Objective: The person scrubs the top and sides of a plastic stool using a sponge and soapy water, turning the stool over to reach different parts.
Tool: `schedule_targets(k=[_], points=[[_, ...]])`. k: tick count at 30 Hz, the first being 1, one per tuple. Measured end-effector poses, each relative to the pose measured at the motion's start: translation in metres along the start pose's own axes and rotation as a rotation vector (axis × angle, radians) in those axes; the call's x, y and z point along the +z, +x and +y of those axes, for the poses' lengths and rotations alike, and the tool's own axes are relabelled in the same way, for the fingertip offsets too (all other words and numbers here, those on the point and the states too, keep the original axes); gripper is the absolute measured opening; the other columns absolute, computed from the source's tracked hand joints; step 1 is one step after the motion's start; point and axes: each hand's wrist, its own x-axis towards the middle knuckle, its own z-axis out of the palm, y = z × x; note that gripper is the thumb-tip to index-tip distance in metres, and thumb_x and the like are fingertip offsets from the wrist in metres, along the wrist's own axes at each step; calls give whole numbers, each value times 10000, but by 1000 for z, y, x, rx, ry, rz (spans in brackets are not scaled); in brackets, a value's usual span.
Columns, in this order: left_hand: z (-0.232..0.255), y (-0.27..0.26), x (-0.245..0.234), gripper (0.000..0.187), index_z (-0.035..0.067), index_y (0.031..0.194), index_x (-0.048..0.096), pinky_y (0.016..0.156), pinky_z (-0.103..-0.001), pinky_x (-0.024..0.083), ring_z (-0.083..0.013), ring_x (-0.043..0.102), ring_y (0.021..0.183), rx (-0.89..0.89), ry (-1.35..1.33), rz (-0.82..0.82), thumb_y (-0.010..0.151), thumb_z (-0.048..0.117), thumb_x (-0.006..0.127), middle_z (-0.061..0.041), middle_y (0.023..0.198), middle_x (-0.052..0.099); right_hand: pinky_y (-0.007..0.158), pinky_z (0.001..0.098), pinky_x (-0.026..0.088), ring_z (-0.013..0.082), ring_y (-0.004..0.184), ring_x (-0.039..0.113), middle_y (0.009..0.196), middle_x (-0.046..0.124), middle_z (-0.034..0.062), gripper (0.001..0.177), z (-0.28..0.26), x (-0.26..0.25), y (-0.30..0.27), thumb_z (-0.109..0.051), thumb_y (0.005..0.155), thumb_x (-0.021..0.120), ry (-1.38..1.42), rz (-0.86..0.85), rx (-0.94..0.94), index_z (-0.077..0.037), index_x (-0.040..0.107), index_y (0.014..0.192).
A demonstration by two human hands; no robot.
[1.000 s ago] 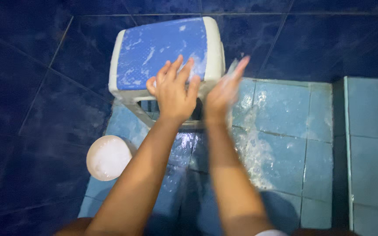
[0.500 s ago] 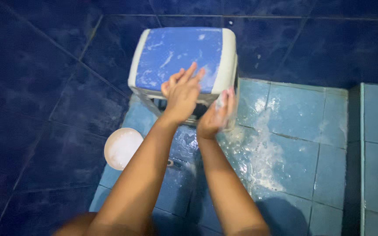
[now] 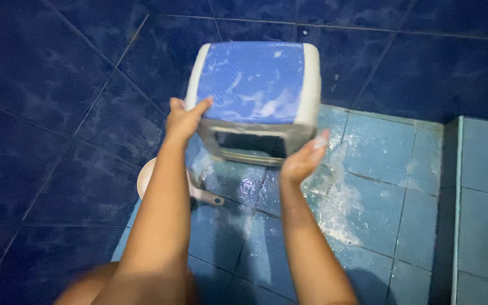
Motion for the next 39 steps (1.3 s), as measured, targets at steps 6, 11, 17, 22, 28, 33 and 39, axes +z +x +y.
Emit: schedule_targets(k=[6, 11, 17, 22, 28, 33, 39], points=[[21, -24, -25, 1093, 36, 1379, 670, 1047, -462, 500, -376, 625, 1207, -29, 291, -704, 564, 757, 779, -237, 1282, 693, 1097, 364, 430, 245, 1210, 583, 1281, 604, 137, 305, 34, -35, 89, -208, 1093, 429, -270, 120, 135, -23, 572, 1289], [63, -69, -24, 1521, 178, 1639, 130, 1072, -708, 116, -562, 41, 1493, 327, 723, -306, 466, 705, 941, -334, 1651, 43, 997, 373, 464, 260, 1079, 596, 1106, 642, 131, 239, 81, 13, 135, -166, 1062, 488, -217, -235, -153, -11, 654, 1135], [87, -130, 20, 1279, 279, 1639, 192, 1130, -768, 77, -607, 29, 1486, 457, 833, -281, 599, 639, 845, -287, 1671, 38, 1020, 382, 470, 301, 1123, 616, 1159, 657, 174, 262, -29, 57, 79, -175, 1095, 476, -211, -273, -12, 19, 626, 1187], [91, -125, 27, 1094, 251, 1621, 222, 1088, -812, 58, -630, 18, 1471, 427, 756, -237, 765, 728, 707, -283, 1661, 49, 1200, 423, 384, 357, 1391, 503, 1439, 542, 226, 325, -65, 51, -10, -81, 1100, 451, -137, -149, -257, 63, 513, 1384], [84, -114, 14, 1079, 348, 1571, 303, 1137, -760, 58, -532, 75, 1516, 520, 716, -255, 667, 790, 693, -178, 1672, 130, 1065, 410, 507, 311, 1170, 610, 1227, 613, 167, 191, -9, 29, 13, -13, 1007, 646, -408, -119, -153, -6, 613, 1195], [84, -112, 18, 1035, 324, 1573, 342, 1112, -794, 42, -579, 65, 1499, 547, 695, -229, 707, 766, 695, -231, 1667, 148, 1038, 497, 402, 381, 1174, 592, 1194, 632, 187, 299, -8, 22, -17, 48, 866, 616, -511, -179, -392, 30, 607, 1164], [82, -115, 19, 1030, 290, 1577, 353, 1095, -810, 30, -600, 51, 1488, 570, 670, -228, 722, 745, 702, -263, 1654, 156, 1004, 394, 506, 329, 1094, 631, 1126, 638, 166, 186, 27, -14, -20, 11, 984, 584, -479, -184, -2, -11, 653, 1156]])
